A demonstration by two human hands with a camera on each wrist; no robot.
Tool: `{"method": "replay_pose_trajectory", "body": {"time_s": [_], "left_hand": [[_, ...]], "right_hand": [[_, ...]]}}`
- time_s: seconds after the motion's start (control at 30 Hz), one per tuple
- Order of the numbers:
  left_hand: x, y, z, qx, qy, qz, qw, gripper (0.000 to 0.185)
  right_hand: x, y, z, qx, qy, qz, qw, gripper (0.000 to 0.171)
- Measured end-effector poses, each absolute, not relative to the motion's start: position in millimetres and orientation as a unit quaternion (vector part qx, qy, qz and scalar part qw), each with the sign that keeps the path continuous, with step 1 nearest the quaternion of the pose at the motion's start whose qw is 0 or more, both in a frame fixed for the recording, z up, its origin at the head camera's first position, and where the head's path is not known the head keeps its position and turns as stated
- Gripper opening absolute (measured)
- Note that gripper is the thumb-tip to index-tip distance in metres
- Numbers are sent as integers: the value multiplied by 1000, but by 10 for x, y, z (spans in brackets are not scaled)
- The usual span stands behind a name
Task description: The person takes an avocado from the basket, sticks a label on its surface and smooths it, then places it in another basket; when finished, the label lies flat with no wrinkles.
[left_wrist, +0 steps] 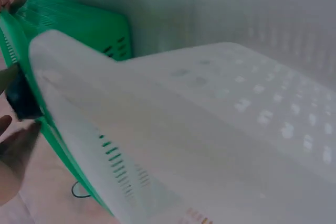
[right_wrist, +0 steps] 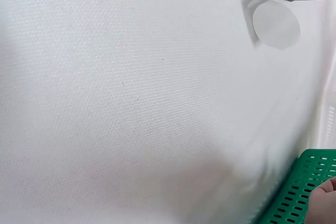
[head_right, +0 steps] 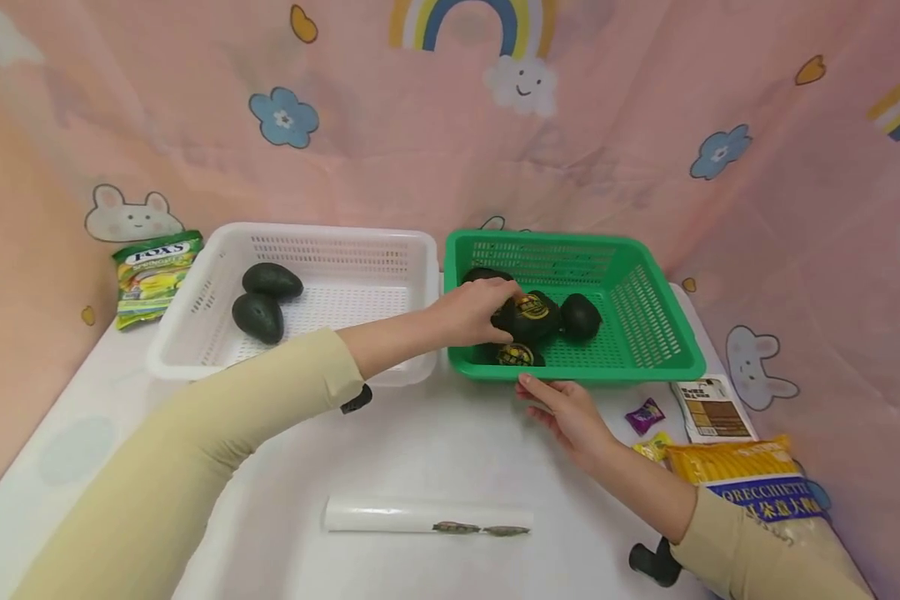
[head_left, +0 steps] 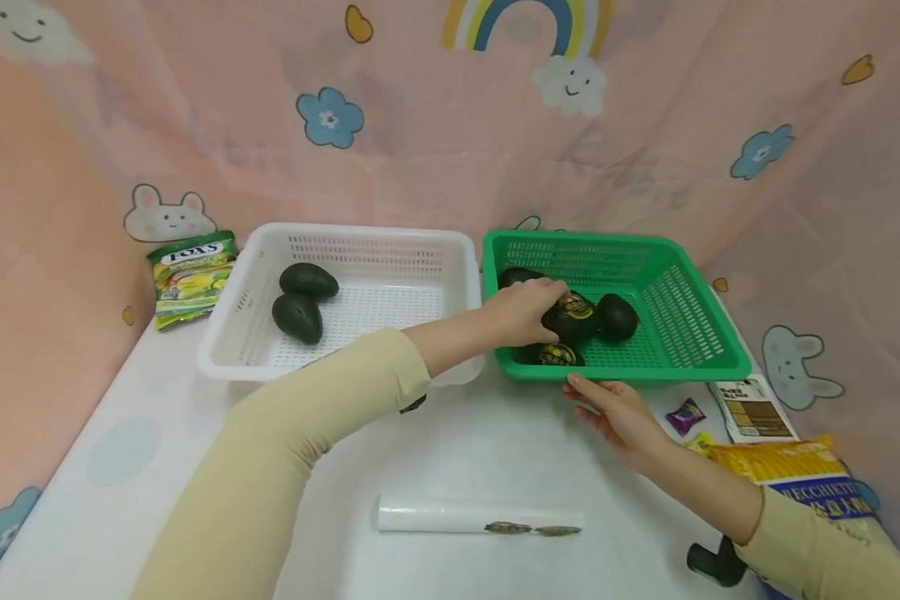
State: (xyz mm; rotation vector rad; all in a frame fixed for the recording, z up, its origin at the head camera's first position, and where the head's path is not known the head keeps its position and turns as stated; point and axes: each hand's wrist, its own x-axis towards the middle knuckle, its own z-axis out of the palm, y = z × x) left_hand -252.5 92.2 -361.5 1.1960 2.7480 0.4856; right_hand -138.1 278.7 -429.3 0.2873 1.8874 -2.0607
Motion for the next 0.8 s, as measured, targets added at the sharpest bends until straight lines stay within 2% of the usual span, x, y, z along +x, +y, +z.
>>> {"method": "replay_pose_trajectory", "body": {"time_s": [0.13,0.23,0.37,0.47,0.53,0.6,0.73,0.8], "left_hand": [[-2513,903,-3618,395,906,136,68,69],[-2465,816,-3628,402,902,147,61,54],[-2316,636,-3620,420,872,246,53,24],[-2123,463,-3636,420,834,352,72,15],[-1968,327,-3692,408,806,415,108,15],[-1816,176,-3810,380,780,468,167,16],[-1551,-191,-4164,267,732,554,293,26],[-1463,-381,-4346,201,719,586,315,33]], "right_hand": [[-1379,2783,-4292,100,669,-718,163,19],[-1378,2780,-4297,102,674,-714,162,19],[-1368,2769,-4303,109,678,-709,159,22],[-1358,2757,-4310,113,678,-710,154,24],[-1352,2749,-4317,113,674,-714,150,22],[-1346,2743,-4322,113,670,-719,146,19],[-1339,2734,-4325,113,661,-729,140,15],[-1339,2730,-4324,115,658,-732,137,15]]}}
